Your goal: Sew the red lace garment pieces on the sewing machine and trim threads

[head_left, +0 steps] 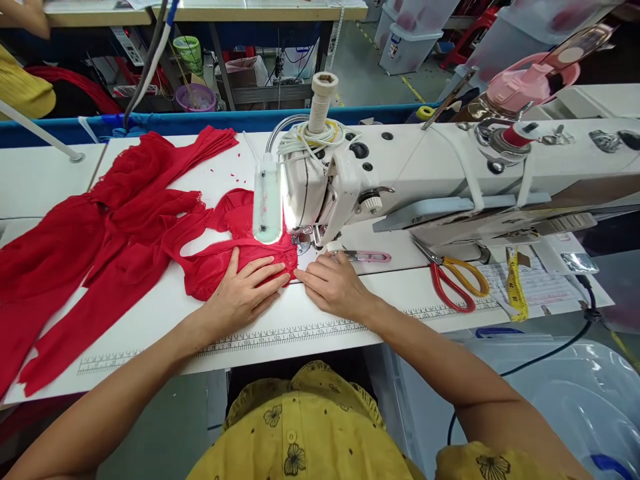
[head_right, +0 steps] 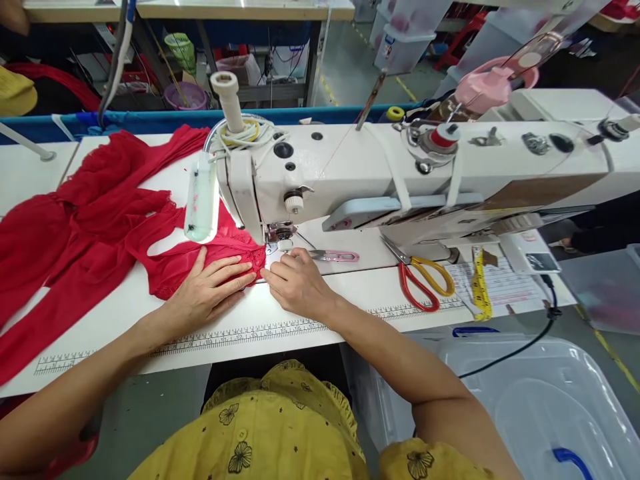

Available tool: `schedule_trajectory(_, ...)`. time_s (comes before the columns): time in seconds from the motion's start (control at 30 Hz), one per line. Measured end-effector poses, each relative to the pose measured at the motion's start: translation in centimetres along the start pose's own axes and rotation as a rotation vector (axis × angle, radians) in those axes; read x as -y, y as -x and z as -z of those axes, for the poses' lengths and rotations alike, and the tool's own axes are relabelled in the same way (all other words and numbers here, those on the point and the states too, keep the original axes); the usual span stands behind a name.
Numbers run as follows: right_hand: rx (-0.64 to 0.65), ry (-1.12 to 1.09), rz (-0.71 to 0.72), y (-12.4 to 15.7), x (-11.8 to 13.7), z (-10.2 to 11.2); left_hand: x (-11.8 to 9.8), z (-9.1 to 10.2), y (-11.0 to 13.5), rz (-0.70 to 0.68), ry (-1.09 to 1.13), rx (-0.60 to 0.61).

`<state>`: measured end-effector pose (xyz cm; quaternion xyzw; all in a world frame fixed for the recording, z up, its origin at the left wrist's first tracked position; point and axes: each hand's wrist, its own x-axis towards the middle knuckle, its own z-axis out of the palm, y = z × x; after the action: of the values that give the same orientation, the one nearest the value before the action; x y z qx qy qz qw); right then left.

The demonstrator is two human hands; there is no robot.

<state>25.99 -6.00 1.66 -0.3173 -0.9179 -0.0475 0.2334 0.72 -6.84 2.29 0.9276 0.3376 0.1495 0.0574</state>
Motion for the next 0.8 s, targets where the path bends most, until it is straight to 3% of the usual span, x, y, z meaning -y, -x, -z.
schedule_trajectory(0.23,0.064,0.081,0.126,-0.5,-0.2,0.5,-1.1,0.6,0.2,-0.027,-0.162,0.06)
schedule_trajectory(0.37,-0.003,0.087,0.165,-0.6,-0.3,0.3,-1.9,0.2,0.4,-0.005,-0.176,0.025)
schedule_trajectory(0.53,-0.049,0.02,0.1,-0.2,0.2,-0.2,-1.4,-0.1,0.3,0.062,-0.029,0.013)
schedule_trajectory(0.8,-0.022,0.02,0.032,-0.1,-0.1,-0.1,-1.5,-0.8,-0.4,0.105,0.001,-0.093)
